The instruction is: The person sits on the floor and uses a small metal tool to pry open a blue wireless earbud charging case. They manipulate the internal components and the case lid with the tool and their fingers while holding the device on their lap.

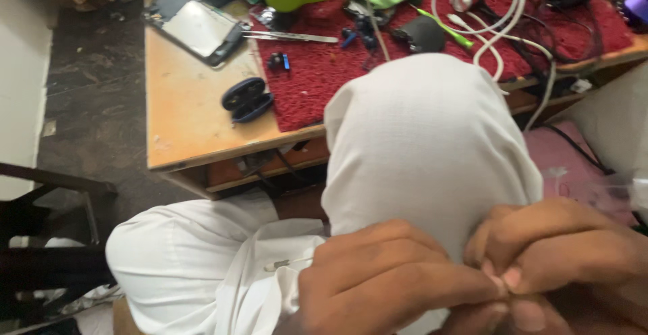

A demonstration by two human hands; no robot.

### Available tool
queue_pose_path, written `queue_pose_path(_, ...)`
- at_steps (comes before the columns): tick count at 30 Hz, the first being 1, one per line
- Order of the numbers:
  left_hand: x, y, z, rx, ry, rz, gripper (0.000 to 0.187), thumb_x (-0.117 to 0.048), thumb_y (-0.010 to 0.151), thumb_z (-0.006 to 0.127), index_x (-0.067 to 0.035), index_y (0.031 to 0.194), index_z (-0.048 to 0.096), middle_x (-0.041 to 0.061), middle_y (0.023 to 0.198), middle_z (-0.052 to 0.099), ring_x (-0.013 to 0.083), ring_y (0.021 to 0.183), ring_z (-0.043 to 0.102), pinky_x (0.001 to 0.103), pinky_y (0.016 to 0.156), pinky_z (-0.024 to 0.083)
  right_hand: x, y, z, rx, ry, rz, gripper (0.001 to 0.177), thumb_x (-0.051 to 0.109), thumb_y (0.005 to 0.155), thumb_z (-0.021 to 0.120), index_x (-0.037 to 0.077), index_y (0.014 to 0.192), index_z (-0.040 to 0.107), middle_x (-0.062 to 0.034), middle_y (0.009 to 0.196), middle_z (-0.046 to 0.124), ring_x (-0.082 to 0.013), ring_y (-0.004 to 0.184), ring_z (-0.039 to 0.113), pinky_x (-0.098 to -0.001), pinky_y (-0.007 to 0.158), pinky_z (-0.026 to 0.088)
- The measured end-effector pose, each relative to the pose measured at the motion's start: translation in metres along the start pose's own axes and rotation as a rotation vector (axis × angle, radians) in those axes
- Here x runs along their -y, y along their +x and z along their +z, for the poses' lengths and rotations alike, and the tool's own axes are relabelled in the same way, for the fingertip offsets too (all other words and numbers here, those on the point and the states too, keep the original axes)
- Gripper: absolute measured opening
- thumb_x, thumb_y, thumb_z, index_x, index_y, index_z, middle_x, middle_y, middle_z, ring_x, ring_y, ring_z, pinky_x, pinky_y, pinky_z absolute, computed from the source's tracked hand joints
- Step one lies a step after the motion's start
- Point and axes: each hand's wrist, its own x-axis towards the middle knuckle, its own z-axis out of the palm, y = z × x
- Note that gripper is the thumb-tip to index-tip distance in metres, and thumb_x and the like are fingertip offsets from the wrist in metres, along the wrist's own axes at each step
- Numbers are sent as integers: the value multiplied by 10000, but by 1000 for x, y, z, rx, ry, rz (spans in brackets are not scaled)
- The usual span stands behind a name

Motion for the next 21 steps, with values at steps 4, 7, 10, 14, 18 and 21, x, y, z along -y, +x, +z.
queue_pose_path(4,-3,-4,-22,162,29,-41,118,-73,965,781,-48,1066,726,54,967,751,167,889,763,258,787,588,-30,-17,-14,26,16,-37,121,118,959,671,98,995,557,-55,894,610,-167,719,677,-329,653,621)
queue_pose_path(7,-4,-7,-25,86,24,-61,106,-92,976,739,-55,1071,711,41,983,739,161,882,723,256,793,569,-64,-44,-37,15,114,1,146,166,942,697,102,980,571,-70,887,575,-172,682,603,-331,604,555)
queue_pose_path(10,4,-14,-37,-106,39,-121,87,-112,959,724,-52,1012,690,55,930,717,159,808,729,262,724,587,-113,-56,-49,-205,346,50,164,171,926,710,75,937,577,-99,824,513,-153,600,489,-295,507,451)
queue_pose_path(14,60,-4,-89,-536,237,-289,88,-120,945,657,-49,991,679,61,861,733,196,731,754,315,691,622,-133,-5,-54,-323,88,114,171,155,994,598,48,872,544,-36,750,489,-96,575,439,-243,539,388)
queue_pose_path(18,112,3,-152,-425,759,-209,472,-113,820,778,-15,1245,597,162,1175,657,338,1129,599,418,1004,469,-171,124,-38,-163,-286,192,95,104,987,601,35,924,616,0,764,571,-69,643,502,-222,595,422)
queue_pose_path(21,139,-6,-166,-272,759,-216,592,-47,804,727,-51,1369,551,155,1320,606,358,1237,530,433,1093,427,-231,188,-4,87,-465,317,75,75,922,706,37,983,724,1,760,669,-66,647,598,-240,565,483)
